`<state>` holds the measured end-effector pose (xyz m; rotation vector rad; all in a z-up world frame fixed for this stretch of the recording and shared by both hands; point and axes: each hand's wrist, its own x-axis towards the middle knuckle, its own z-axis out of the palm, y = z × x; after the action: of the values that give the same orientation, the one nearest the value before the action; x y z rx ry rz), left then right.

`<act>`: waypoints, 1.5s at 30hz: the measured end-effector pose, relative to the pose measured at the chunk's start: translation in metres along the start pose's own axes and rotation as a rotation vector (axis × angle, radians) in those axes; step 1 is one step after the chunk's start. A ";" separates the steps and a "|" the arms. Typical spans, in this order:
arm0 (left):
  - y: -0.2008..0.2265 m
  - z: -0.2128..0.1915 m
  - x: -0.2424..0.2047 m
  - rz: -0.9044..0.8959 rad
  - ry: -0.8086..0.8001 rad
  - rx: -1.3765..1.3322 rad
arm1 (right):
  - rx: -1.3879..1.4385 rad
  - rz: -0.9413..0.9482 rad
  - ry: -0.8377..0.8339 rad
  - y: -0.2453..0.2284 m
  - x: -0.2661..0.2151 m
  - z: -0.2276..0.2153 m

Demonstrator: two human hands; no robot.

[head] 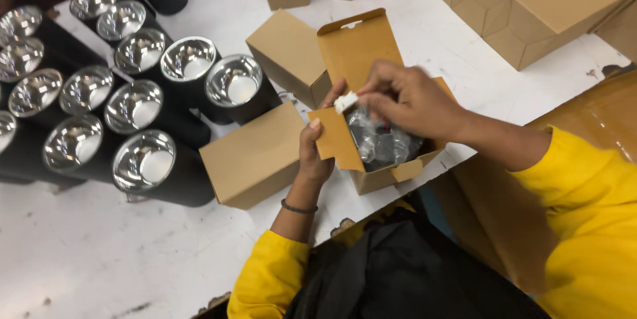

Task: The person repeatedly picks up cylindrical black objects with silver interiors, wraps each in a clear plastic bag, places it into a small cardboard box, and closes the box. The process is repeated multiple times on a white table with stacks of boxes and objects nearby.

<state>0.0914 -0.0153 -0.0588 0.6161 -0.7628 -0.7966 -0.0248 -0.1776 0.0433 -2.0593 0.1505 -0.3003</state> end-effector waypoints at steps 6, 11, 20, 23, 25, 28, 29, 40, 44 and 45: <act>-0.001 0.001 -0.008 0.052 -0.036 0.069 | -0.967 -0.661 0.260 -0.009 -0.014 0.001; -0.002 -0.001 -0.007 0.076 -0.013 0.128 | -1.009 -0.797 0.159 -0.017 -0.014 0.001; -0.006 -0.007 -0.008 0.053 -0.023 0.099 | -0.773 -0.683 0.132 -0.015 -0.004 0.003; -0.007 -0.008 -0.007 0.063 -0.047 0.098 | -0.886 -0.662 -0.007 -0.011 -0.001 0.004; -0.009 -0.004 -0.010 0.057 0.002 0.130 | -0.997 -0.671 -0.066 -0.009 -0.003 0.005; -0.015 0.006 -0.019 0.181 0.041 0.289 | -1.071 -0.715 -0.079 -0.008 -0.004 0.010; -0.018 0.011 -0.026 0.318 -0.050 0.381 | -1.030 -0.727 -0.065 -0.008 -0.003 0.011; -0.043 0.018 -0.039 0.609 0.016 1.298 | -1.072 -0.359 -0.488 -0.014 0.038 0.011; -0.044 0.013 -0.042 0.594 0.027 1.305 | -0.899 -0.527 -0.196 -0.033 0.023 0.002; -0.045 0.013 -0.044 0.590 0.033 1.306 | -0.838 -0.576 -0.102 -0.040 0.017 -0.002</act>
<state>0.0428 -0.0070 -0.0998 1.4477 -1.3236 0.3687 -0.0097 -0.1642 0.0819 -2.9228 -0.4686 -0.5444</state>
